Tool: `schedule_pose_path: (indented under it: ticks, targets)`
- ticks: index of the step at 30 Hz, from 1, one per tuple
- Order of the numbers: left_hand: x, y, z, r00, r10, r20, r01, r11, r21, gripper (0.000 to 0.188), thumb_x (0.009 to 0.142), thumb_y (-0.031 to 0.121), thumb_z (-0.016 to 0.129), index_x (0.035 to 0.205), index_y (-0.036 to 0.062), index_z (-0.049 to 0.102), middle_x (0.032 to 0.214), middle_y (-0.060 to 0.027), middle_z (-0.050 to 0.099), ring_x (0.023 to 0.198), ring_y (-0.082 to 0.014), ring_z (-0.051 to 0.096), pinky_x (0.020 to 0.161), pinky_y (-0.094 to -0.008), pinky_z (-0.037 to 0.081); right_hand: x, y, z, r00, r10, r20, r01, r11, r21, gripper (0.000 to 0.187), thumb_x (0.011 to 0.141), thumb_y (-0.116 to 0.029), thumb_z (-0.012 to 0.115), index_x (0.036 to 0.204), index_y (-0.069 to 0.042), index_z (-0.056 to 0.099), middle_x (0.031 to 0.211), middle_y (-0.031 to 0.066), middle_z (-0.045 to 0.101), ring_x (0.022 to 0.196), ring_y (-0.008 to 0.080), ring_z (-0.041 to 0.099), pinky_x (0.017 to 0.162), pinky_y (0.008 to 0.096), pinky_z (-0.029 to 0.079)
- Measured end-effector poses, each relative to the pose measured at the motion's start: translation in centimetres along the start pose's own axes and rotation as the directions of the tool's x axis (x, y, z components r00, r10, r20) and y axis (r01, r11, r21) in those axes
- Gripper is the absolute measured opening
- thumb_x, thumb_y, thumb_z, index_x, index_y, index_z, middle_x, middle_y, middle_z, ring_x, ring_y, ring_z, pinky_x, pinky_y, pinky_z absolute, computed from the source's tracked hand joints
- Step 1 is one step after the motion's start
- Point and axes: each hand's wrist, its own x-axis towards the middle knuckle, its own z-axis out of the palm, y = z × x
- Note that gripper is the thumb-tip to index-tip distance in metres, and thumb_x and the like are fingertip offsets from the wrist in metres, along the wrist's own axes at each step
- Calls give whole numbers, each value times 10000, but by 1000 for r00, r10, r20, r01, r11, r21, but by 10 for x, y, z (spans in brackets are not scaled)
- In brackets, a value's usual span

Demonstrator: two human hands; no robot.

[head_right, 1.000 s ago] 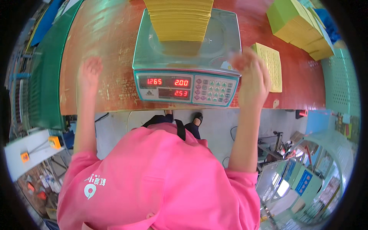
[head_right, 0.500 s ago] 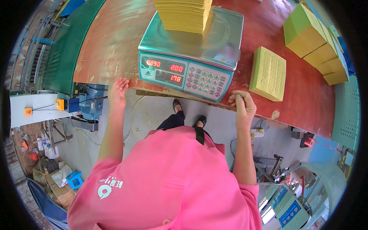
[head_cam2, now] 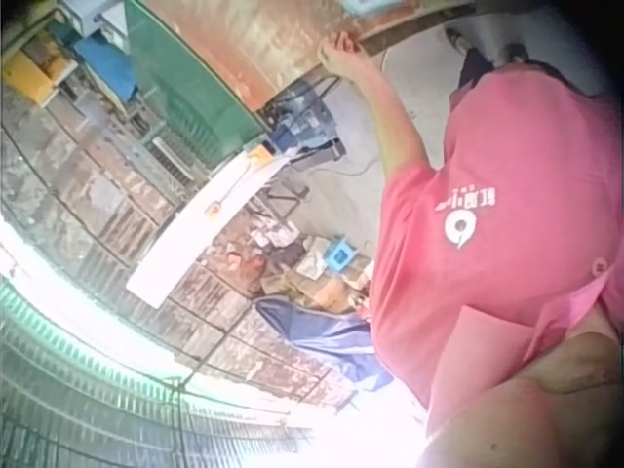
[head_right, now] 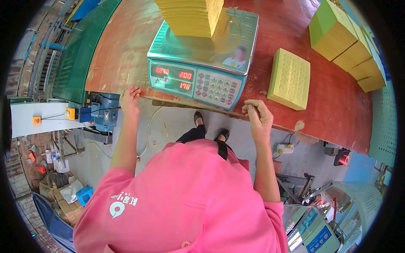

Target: The recorder is weighing stacks of yellow textured paper sheets on a digital scale and organizing them on a workbench.

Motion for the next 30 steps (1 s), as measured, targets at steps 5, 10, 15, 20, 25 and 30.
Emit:
schedule_pose_path:
  ticks: [5, 10, 15, 20, 25, 30]
  targets:
    - [-3, 5, -2, 999, -17, 34, 18, 1000, -4, 209, 902, 150, 602, 1036, -10, 592, 948, -131, 662, 807, -212, 673, 657, -275, 515, 2, -6, 3, 1000, 0, 1, 0, 1000, -30, 137, 941, 3, 508, 992, 13, 634, 859, 42, 641, 798, 95, 605, 711, 232, 489]
    - [4, 11, -14, 991, -118, 64, 123, 990, -74, 218, 897, 181, 609, 1040, 16, 596, 946, -119, 656, 843, -216, 668, 689, -281, 520, 4, -8, 3, 999, -26, 19, 27, 994, -106, 136, 913, 28, 494, 937, 25, 628, 832, 70, 642, 714, 97, 565, 642, 231, 458]
    - [3, 35, 15, 954, -216, 209, 239, 967, -90, 209, 911, 195, 597, 1042, 32, 604, 967, -117, 662, 858, -222, 658, 742, -323, 526, -6, -3, 1, 997, 9, -77, -19, 991, -131, 138, 923, -13, 506, 956, 27, 634, 816, 68, 648, 683, 97, 574, 608, 231, 465]
    - [54, 32, 24, 912, -73, 404, 141, 980, -140, 215, 952, 235, 569, 1021, 34, 600, 939, -87, 640, 881, -185, 622, 783, -302, 504, 5, -5, 19, 976, 60, -208, -101, 976, -193, 136, 914, -60, 545, 924, 28, 648, 773, 33, 631, 646, 71, 545, 562, 220, 424]
    - [119, 74, 43, 832, -106, 544, 167, 984, -64, 237, 960, 261, 566, 1002, 30, 591, 932, -71, 620, 854, -162, 593, 777, -279, 484, 10, -7, 37, 925, 49, -377, -129, 973, -190, 124, 902, -54, 554, 899, 22, 651, 731, 23, 590, 653, 68, 522, 577, 226, 416]
    - [163, 105, 82, 718, -66, 693, 149, 987, -61, 287, 963, 281, 556, 1108, 34, 574, 983, -26, 597, 898, -138, 551, 805, -271, 449, 10, -3, 43, 872, -32, -489, -123, 952, -281, 116, 889, -65, 571, 873, 20, 647, 713, 33, 605, 662, 88, 561, 594, 251, 443]
